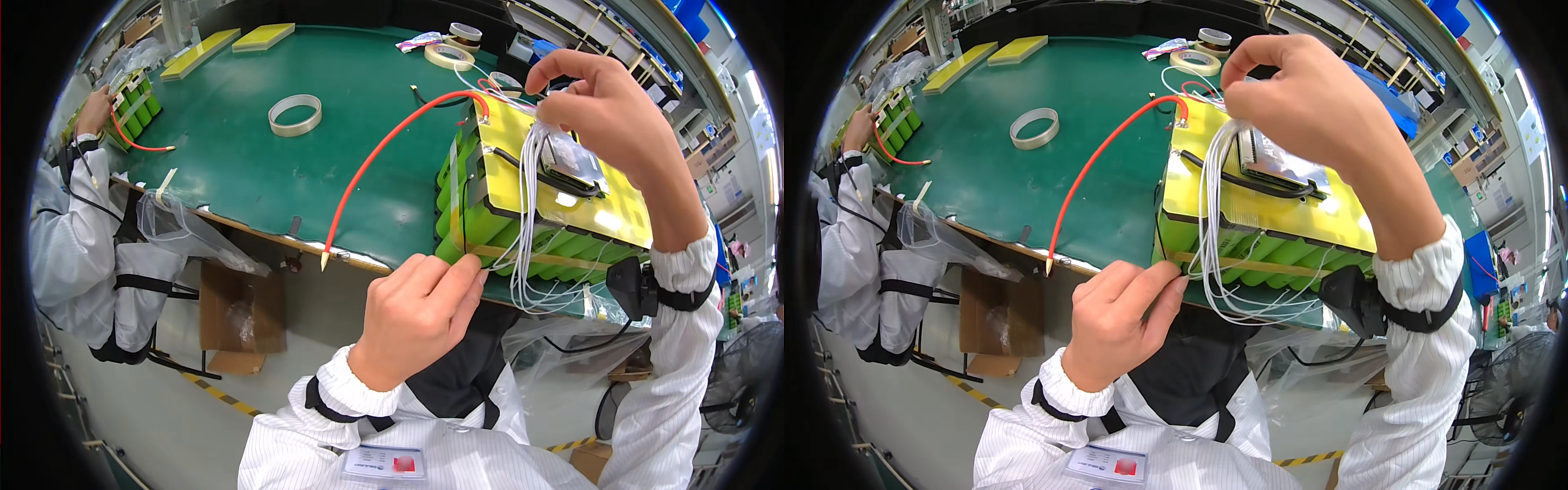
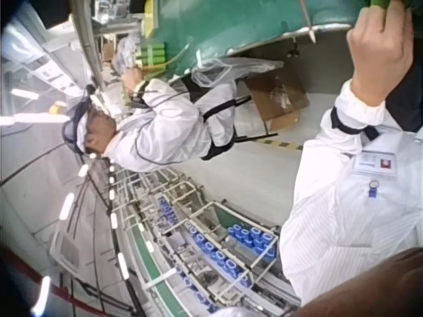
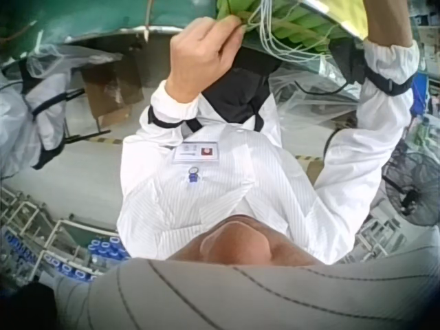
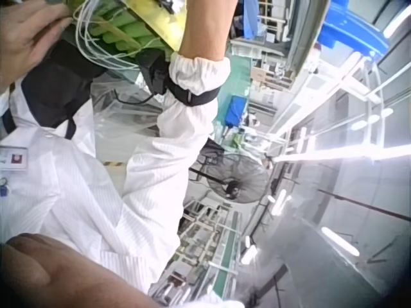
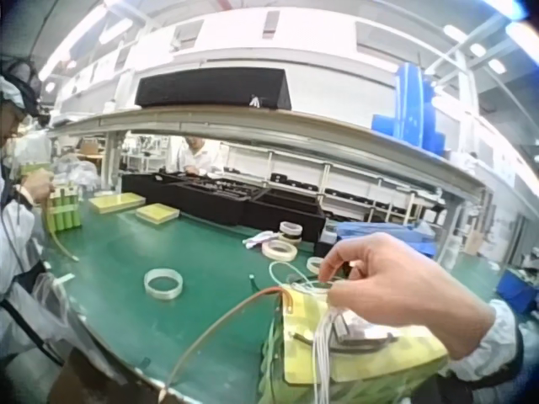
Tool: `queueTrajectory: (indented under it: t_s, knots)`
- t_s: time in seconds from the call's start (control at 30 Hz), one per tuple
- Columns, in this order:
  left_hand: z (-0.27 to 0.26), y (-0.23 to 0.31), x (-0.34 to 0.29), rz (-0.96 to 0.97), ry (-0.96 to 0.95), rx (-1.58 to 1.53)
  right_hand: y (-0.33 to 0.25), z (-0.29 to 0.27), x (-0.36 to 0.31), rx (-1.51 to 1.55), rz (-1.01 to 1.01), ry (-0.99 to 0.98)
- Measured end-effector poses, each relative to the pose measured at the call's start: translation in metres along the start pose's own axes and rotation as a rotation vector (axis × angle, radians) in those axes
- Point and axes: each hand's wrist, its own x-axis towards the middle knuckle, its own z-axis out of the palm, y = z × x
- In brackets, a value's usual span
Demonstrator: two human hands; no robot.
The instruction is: The person peels tape from a battery pack, then routes wires along the side of the pack and fastens them with adhesive tape by hand.
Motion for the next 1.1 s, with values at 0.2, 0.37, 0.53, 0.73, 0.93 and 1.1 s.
queueTrajectory:
  t_s: [0.2,0.37,0.53,0.73,0.93,1.1]
  knots:
    - [-0.005,-0.003,-0.005,-0.026,-0.004,-0.006,-0.018,0.014,-0.088,0.159,0.049,0.257]
    - [-0.009,-0.01,-0.006,0.043,-0.019,0.011,-0.011,0.089,-0.136,0.026,-0.09,0.451]
    - [-0.019,-0.018,0.001,0.07,-0.054,-0.034,-0.002,0.124,-0.125,0.074,-0.164,0.637]
    - [-0.02,-0.025,0.012,-0.112,0.083,-0.275,-0.009,0.113,-0.126,0.509,0.107,0.5]
    - [-0.021,-0.027,0.03,-0.41,-0.099,-0.537,-0.009,0.105,-0.126,0.562,0.13,0.403]
    - [-0.024,-0.033,0.031,-0.465,-0.127,-0.594,-0.016,0.097,-0.126,0.644,0.184,0.352]
